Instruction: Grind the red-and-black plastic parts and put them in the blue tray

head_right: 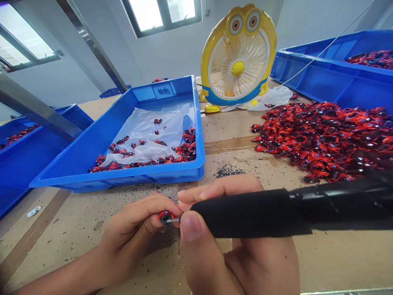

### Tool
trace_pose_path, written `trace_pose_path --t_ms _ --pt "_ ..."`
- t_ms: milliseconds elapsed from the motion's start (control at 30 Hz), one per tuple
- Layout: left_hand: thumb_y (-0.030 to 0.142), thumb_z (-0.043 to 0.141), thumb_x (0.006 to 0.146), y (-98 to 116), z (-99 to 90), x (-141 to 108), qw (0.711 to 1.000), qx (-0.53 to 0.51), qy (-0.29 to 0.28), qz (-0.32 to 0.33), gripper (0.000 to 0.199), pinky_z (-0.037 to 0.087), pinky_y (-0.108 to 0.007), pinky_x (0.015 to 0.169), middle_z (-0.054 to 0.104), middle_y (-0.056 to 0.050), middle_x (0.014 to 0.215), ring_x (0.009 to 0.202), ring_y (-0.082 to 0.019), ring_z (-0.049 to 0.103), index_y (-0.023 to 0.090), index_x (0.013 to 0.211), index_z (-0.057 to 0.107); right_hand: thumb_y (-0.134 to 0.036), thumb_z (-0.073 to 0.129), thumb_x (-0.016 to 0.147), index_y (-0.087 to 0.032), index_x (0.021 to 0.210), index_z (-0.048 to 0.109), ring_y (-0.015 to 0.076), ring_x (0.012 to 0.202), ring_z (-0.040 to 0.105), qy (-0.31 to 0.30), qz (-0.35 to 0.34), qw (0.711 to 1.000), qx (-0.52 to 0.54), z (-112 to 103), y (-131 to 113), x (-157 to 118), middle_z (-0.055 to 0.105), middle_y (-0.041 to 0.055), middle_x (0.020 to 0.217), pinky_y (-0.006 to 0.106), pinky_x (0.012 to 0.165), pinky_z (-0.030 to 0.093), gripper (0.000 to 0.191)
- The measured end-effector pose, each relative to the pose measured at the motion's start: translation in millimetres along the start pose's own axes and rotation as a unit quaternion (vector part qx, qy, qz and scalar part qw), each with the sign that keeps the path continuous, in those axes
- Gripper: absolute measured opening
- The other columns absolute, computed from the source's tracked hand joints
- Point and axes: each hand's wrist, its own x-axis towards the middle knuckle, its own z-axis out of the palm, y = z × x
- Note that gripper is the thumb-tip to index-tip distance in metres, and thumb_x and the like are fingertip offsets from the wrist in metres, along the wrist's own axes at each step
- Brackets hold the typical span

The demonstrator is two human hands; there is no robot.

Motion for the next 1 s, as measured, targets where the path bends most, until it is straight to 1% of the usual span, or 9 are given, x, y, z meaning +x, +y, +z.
trace_pose_path --t_ms 167,267,367,433,500,600,733,833,1000 --pt "0.023 0.047 0.117 1 -0.7 2 1.000 -0.003 -0.003 0.007 0.026 0.049 -0.028 0.090 0.079 -0.002 0.110 0.097 -0.016 0.069 0.026 0.127 0.071 -0.025 0.071 0.096 -0.030 0.098 0.066 0.0136 0.084 0.074 -0.012 0.000 1.000 -0.014 -1 0 -1 0.076 -0.0065 0.094 0.026 0.086 0.059 0.007" --pt "0.022 0.047 0.117 0 -0.6 1 1.000 -0.004 -0.007 0.007 0.027 0.049 -0.027 0.092 0.079 -0.003 0.115 0.100 -0.016 0.069 0.026 0.128 0.071 -0.024 0.071 0.097 -0.030 0.099 0.066 0.0128 0.086 0.074 -0.028 0.003 1.000 -0.008 -3 1 -1 0.076 -0.0074 0.097 0.027 0.084 0.058 0.008" --pt "0.020 0.047 0.116 -1 -0.4 -1 1.000 -0.012 -0.013 -0.002 0.027 0.049 -0.028 0.094 0.078 -0.003 0.118 0.105 -0.017 0.069 0.027 0.129 0.070 -0.025 0.072 0.096 -0.031 0.099 0.068 0.0122 0.085 0.075 -0.031 -0.011 0.999 -0.007 -4 2 -1 0.077 -0.0076 0.095 0.025 0.082 0.060 0.007" --pt "0.020 0.047 0.116 -2 -0.3 -3 1.000 -0.016 -0.011 -0.016 0.028 0.050 -0.028 0.093 0.078 -0.002 0.115 0.106 -0.018 0.069 0.029 0.130 0.069 -0.026 0.072 0.096 -0.031 0.099 0.068 0.0117 0.084 0.075 -0.027 -0.017 0.999 -0.003 -3 2 -2 0.077 -0.0076 0.093 0.024 0.081 0.060 0.007" --pt "0.021 0.046 0.116 -3 -0.2 -4 0.999 -0.023 -0.012 -0.030 0.029 0.050 -0.027 0.090 0.076 -0.002 0.109 0.102 -0.017 0.068 0.031 0.131 0.069 -0.026 0.072 0.097 -0.030 0.099 0.067 0.0117 0.083 0.075 -0.022 -0.012 1.000 -0.005 -3 2 -1 0.077 -0.0069 0.094 0.023 0.081 0.061 0.007" --pt "0.023 0.044 0.117 -3 0.3 -5 0.998 -0.035 -0.014 -0.040 0.029 0.050 -0.027 0.084 0.074 -0.001 0.098 0.089 -0.016 0.067 0.032 0.131 0.068 -0.030 0.074 0.096 -0.028 0.099 0.067 0.0176 0.081 0.077 -0.023 -0.025 0.999 -0.016 -5 4 4 0.078 -0.0018 0.094 0.031 0.077 0.064 0.008" --pt "0.026 0.047 0.117 -2 1.7 -5 0.998 -0.046 -0.008 -0.049 0.024 0.051 -0.027 0.082 0.074 -0.001 0.092 0.086 -0.016 0.067 0.029 0.124 0.070 -0.045 0.082 0.089 -0.027 0.098 0.067 0.0282 0.083 0.080 -0.044 -0.059 0.997 -0.031 -8 7 14 0.079 0.0046 0.089 0.040 0.069 0.066 0.025" --pt "0.029 0.048 0.116 -2 2.7 -5 0.997 -0.055 -0.005 -0.059 0.023 0.052 -0.026 0.077 0.074 -0.002 0.090 0.082 -0.016 0.067 0.027 0.119 0.071 -0.051 0.083 0.088 -0.027 0.096 0.068 0.0291 0.084 0.081 -0.048 -0.063 0.996 -0.031 -7 8 19 0.079 0.0049 0.087 0.040 0.070 0.067 0.030" --pt "0.028 0.051 0.116 -1 3.4 -6 0.997 -0.053 0.000 -0.058 0.022 0.053 -0.025 0.076 0.075 -0.003 0.089 0.082 -0.015 0.069 0.026 0.122 0.071 -0.055 0.082 0.088 -0.026 0.096 0.069 0.0293 0.085 0.081 -0.047 -0.064 0.996 -0.028 -4 7 19 0.079 0.0050 0.085 0.041 0.070 0.067 0.033"
